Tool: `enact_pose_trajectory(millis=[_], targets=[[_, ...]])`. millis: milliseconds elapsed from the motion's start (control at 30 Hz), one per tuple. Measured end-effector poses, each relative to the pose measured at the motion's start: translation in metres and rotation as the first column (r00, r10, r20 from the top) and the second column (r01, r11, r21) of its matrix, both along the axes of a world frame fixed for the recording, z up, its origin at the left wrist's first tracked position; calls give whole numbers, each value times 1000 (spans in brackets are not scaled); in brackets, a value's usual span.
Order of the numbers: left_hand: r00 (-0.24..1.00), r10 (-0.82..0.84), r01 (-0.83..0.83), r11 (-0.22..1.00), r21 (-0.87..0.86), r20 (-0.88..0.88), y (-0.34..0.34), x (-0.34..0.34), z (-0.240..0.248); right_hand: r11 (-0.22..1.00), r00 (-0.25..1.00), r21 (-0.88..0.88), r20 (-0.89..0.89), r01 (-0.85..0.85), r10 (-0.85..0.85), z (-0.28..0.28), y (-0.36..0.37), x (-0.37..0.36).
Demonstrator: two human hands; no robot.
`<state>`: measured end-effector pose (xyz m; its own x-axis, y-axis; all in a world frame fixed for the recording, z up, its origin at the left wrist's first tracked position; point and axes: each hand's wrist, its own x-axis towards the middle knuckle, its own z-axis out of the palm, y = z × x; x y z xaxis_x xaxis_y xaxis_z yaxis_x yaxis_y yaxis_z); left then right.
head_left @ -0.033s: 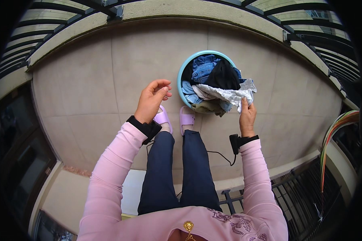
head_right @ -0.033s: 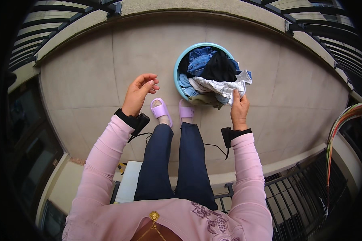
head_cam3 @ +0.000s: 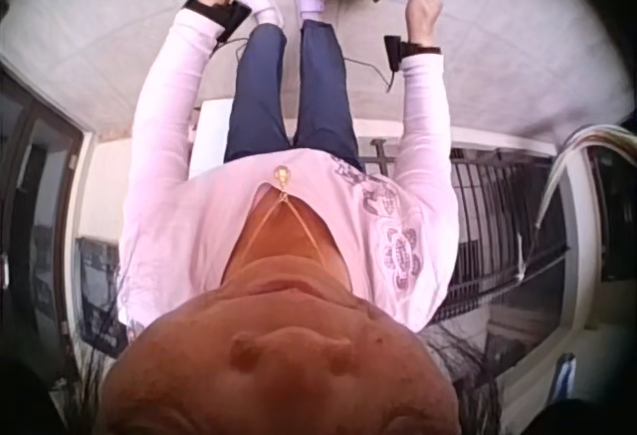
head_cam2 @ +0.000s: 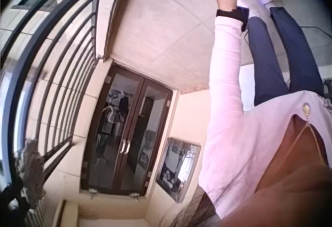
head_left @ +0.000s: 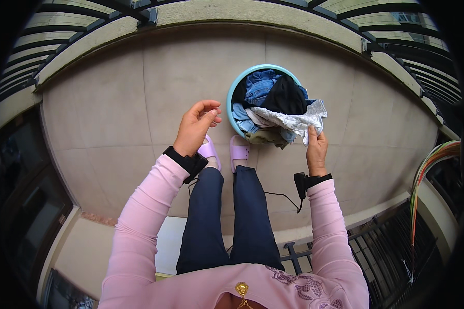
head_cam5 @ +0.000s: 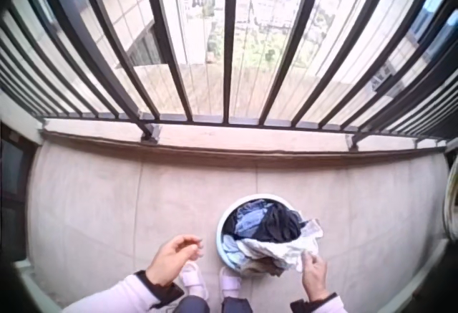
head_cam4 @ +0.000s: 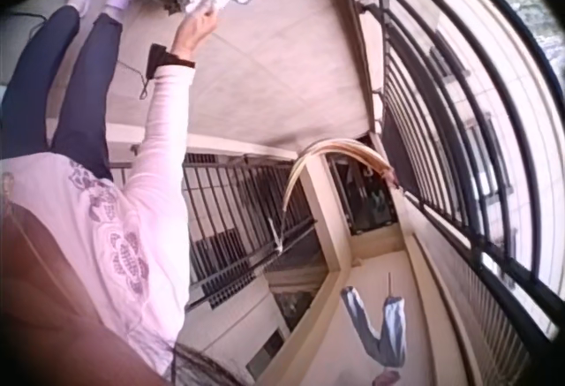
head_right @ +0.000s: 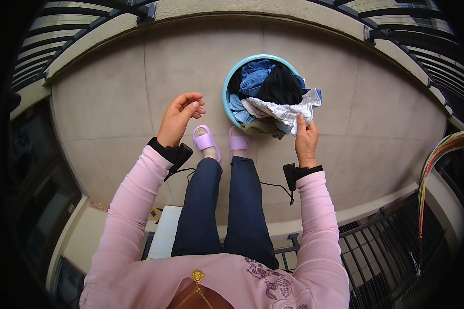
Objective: The person takes wet clothes from a basin on a balcony, places each item on a hanger, and uses a long pole to hang the hangers on an overhead line. Items handled include a light-colored top, a patterned top, a black top, an olive top, and gray shorts.
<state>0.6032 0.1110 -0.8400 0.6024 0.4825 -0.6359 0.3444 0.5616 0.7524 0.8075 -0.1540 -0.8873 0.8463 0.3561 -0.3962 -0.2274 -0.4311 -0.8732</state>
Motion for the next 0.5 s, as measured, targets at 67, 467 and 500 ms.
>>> enact_pose_trajectory(millis=[67, 467, 500], targets=[[999, -33, 34, 999, -11, 31, 1, 13, 7, 998, 996, 11, -64, -55, 55, 18, 12, 5], [959, -282, 281, 959, -17, -7, -45, 73, -89, 976, 967, -193, -211, 102, -143, -130, 0, 37], [939, -339, 336, 941, -42, -66, -50, 74, -104, 966, 971, -258, -236, -34, -29, -140, -8, 28]])
